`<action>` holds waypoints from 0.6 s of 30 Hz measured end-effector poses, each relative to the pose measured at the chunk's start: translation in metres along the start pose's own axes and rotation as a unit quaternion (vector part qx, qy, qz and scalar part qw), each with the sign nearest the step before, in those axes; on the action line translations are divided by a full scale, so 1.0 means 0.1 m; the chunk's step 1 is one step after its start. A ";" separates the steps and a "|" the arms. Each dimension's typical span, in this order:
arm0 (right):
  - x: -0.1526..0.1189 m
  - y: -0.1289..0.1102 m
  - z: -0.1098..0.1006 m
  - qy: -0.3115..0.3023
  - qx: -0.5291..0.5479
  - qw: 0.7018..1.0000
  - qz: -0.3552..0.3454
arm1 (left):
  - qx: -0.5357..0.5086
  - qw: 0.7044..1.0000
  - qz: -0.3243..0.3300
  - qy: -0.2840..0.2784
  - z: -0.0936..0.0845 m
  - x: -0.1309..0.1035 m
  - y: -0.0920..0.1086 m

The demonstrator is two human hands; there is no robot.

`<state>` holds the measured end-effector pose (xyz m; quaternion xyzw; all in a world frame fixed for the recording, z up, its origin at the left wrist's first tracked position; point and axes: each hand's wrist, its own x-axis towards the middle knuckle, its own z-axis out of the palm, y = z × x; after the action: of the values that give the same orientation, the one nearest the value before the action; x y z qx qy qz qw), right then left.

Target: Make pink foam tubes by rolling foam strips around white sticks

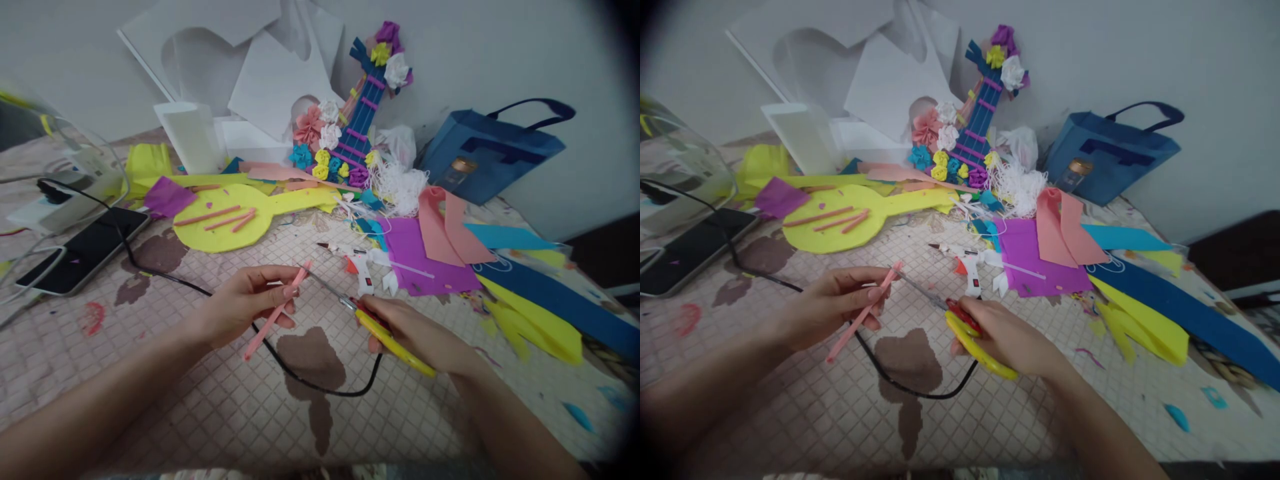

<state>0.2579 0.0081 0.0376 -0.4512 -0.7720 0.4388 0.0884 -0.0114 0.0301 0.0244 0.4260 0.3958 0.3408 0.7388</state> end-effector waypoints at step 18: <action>0.10 0.22 -0.16 0.206 -0.139 0.964 0.092 | 0.049 0.999 0.006 -0.002 -0.04 0.01 -0.01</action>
<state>0.2746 0.0295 0.0277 -0.6088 -0.7456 0.2311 0.1413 -0.0141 0.0316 0.0218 0.4648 0.4081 0.3244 0.7157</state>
